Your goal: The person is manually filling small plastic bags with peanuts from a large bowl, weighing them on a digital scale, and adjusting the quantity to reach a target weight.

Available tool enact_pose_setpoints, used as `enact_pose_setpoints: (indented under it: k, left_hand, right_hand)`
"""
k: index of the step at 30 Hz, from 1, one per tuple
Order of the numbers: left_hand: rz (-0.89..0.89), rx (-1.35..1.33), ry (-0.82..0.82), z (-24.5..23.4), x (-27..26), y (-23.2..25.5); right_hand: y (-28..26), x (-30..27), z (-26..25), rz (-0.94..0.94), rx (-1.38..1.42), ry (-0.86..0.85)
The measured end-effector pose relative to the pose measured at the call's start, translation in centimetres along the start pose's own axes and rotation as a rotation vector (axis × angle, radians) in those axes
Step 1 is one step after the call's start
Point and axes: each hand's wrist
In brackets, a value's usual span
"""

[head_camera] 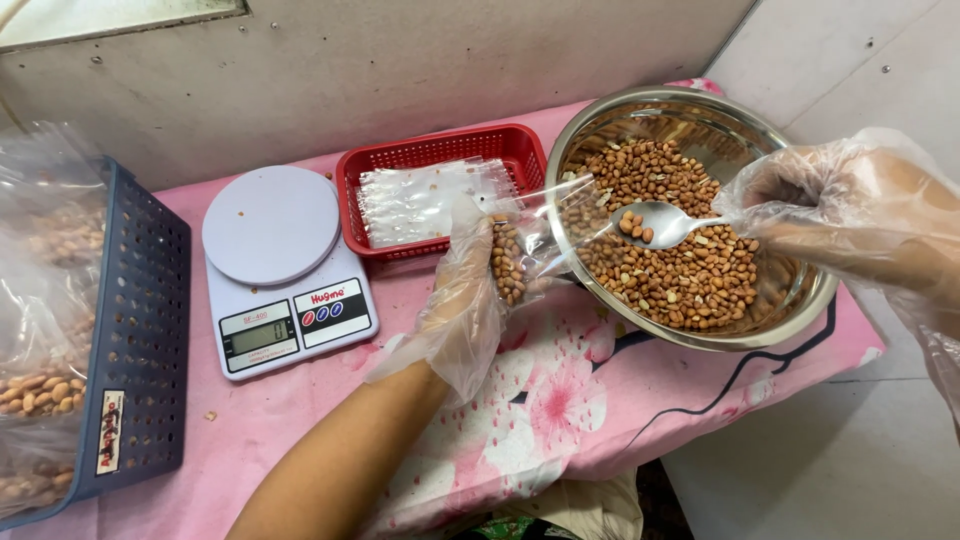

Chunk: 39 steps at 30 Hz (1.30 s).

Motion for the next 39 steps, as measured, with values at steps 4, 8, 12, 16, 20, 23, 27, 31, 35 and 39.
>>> enact_pose_setpoints:
  k: [4,8,12,16,20,23,27,31,35,39]
  left_hand:
    - [0.026,-0.035,0.014,-1.3,0.3,-0.8]
    - [-0.001,0.085,0.178,-0.5,0.1,-0.8]
    - [-0.019,-0.045,-0.04,-0.8,0.4,-1.1]
    - [0.026,0.088,-0.17,0.1,-1.2,-1.1]
    - [0.089,0.091,-0.3,-1.7,-0.8,-1.9]
    - [0.042,0.004,-0.284,-3.1,1.1,-2.4]
    - [0.022,-0.001,-0.266,-1.7,0.3,-1.6]
    - [-0.025,0.038,-0.1,-0.3,-0.8,-1.1]
    - [-0.01,-0.001,-0.245,-2.9,1.3,-2.3]
    - [-0.01,0.075,-0.163,-1.6,0.0,-1.5]
  right_hand:
    - [0.0,0.1,-0.1,-0.006,0.022,-0.034]
    - [0.1,0.2,-0.1,0.041,0.045,-0.03]
    - [-0.2,0.1,-0.3,0.037,0.042,-0.027]
    - [-1.2,-0.2,-0.3,0.029,0.026,-0.035]
    - [1.3,0.8,-1.0,-0.031,0.017,-0.072]
    - [0.2,0.4,-0.7,0.008,-0.023,0.022]
    - [0.1,0.2,-1.1,-0.063,0.078,0.009]
    - [-1.4,0.1,-1.1,-0.002,-0.014,0.008]
    - [-2.1,0.1,-1.1,0.059,-0.118,0.002]
    - [-2.4,-0.1,-0.9,0.041,-0.077,-0.007]
Point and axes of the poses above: each hand's wrist, its own x-axis towards the middle knuckle, its own z-axis out of the palm, y = z × x, and after that the axes turned 7 degrees about -y, right-handed
